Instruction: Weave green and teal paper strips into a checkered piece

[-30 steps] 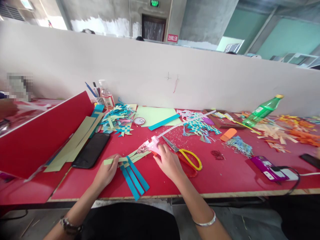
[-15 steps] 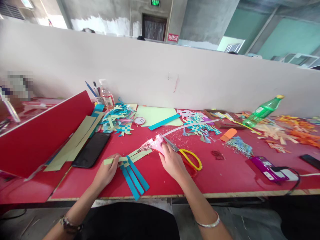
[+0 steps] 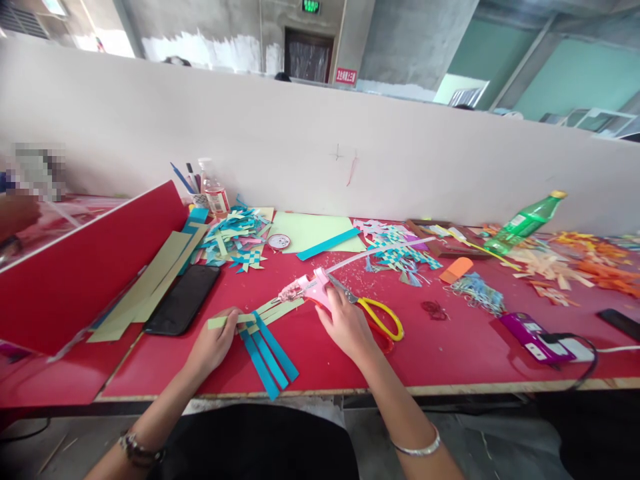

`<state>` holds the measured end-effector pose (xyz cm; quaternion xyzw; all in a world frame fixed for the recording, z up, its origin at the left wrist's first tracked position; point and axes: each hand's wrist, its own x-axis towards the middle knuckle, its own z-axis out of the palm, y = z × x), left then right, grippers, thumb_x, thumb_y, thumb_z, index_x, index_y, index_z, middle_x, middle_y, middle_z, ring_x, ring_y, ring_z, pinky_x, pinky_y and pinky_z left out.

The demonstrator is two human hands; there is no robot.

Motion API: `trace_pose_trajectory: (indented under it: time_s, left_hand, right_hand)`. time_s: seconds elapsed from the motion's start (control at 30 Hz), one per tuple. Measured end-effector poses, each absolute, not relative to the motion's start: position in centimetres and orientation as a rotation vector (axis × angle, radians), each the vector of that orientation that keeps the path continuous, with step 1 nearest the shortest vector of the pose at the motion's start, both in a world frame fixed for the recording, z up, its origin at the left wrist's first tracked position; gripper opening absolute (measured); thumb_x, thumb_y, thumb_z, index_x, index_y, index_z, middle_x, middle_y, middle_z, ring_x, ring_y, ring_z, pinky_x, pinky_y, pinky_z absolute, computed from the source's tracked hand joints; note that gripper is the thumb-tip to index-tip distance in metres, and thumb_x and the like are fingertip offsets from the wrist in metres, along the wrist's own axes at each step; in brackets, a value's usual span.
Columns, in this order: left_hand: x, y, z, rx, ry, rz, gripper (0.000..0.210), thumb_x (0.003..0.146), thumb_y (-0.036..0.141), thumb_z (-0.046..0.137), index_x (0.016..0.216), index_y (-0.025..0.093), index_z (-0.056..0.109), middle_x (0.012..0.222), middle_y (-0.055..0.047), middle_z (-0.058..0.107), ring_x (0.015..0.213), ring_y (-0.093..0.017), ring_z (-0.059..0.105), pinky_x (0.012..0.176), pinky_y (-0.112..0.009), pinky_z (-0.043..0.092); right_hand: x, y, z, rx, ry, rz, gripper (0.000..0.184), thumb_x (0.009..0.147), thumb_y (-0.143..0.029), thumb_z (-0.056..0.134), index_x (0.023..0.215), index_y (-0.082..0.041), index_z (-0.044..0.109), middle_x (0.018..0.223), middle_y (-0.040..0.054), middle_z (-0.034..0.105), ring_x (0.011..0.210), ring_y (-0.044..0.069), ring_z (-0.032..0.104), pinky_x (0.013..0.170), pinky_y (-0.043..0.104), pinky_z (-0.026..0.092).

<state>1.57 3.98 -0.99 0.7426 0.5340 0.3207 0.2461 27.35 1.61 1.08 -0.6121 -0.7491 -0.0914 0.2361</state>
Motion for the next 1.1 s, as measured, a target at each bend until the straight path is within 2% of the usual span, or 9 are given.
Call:
trace_pose_trajectory:
  time_s: [0.1, 0.3, 0.47, 0.67, 0.87, 1.1]
  left_hand:
    - [1.54, 4.05, -1.05, 2.031, 1.453, 0.876, 0.038, 0.087, 0.038, 0.021, 0.061, 0.019, 0.041, 0.059, -0.001, 0.051, 0.057, -0.015, 0.05, 0.056, -0.025, 0.037]
    - [1.52, 4.06, -1.09, 2.027, 1.433, 0.882, 0.036, 0.088, 0.037, 0.022, 0.062, 0.019, 0.04, 0.059, -0.001, 0.05, 0.058, -0.015, 0.05, 0.057, -0.024, 0.037]
    - [1.49, 4.01, -1.17, 2.02, 1.437, 0.884, 0.035, 0.088, 0.037, 0.022, 0.062, 0.02, 0.039, 0.06, -0.001, 0.05, 0.058, -0.015, 0.05, 0.057, -0.024, 0.037]
    - [1.59, 4.05, -1.16, 2.024, 1.433, 0.889, 0.034, 0.088, 0.035, 0.022, 0.062, 0.02, 0.038, 0.06, -0.001, 0.049, 0.058, -0.014, 0.049, 0.057, -0.024, 0.037]
    - [1.51, 4.05, -1.22, 1.993, 1.419, 0.88, 0.034, 0.088, 0.036, 0.022, 0.063, 0.02, 0.038, 0.061, -0.001, 0.05, 0.059, -0.015, 0.05, 0.058, -0.024, 0.037]
    - [1.53, 3.91, -0.94, 1.986, 1.41, 0.886, 0.033, 0.088, 0.035, 0.022, 0.062, 0.02, 0.037, 0.06, -0.001, 0.049, 0.06, -0.015, 0.051, 0.058, -0.024, 0.037]
  right_hand:
    - [27.41, 1.66, 1.06, -1.644, -2.044, -0.253, 0.044, 0.081, -0.043, 0.043, 0.111, -0.011, 0.044, 0.103, 0.0174, 0.056, 0.093, 0.027, 0.057, 0.07, 0.036, 0.05]
    - [27.53, 1.8, 0.67, -1.651, -2.069, -0.229, 0.035, 0.085, -0.032, 0.033, 0.112, -0.011, 0.043, 0.101, 0.0181, 0.056, 0.086, 0.026, 0.059, 0.065, 0.036, 0.05]
    - [27.4, 1.72, 0.61, -1.651, -2.061, -0.241, 0.043, 0.082, -0.043, 0.041, 0.111, -0.011, 0.042, 0.098, 0.0173, 0.057, 0.089, 0.028, 0.057, 0.066, 0.037, 0.05]
    - [27.37, 1.69, 0.74, -1.647, -2.076, -0.222, 0.035, 0.085, -0.03, 0.032, 0.112, -0.01, 0.041, 0.101, 0.0192, 0.056, 0.085, 0.027, 0.059, 0.063, 0.036, 0.05]
    - [27.37, 1.57, 0.65, -1.663, -2.058, -0.194, 0.045, 0.081, -0.042, 0.041, 0.114, -0.012, 0.039, 0.102, 0.018, 0.057, 0.088, 0.028, 0.058, 0.065, 0.036, 0.049]
    - [27.04, 1.6, 0.72, -1.709, -2.095, -0.147, 0.035, 0.086, -0.029, 0.028, 0.113, -0.01, 0.039, 0.097, 0.0188, 0.059, 0.079, 0.026, 0.061, 0.059, 0.034, 0.049]
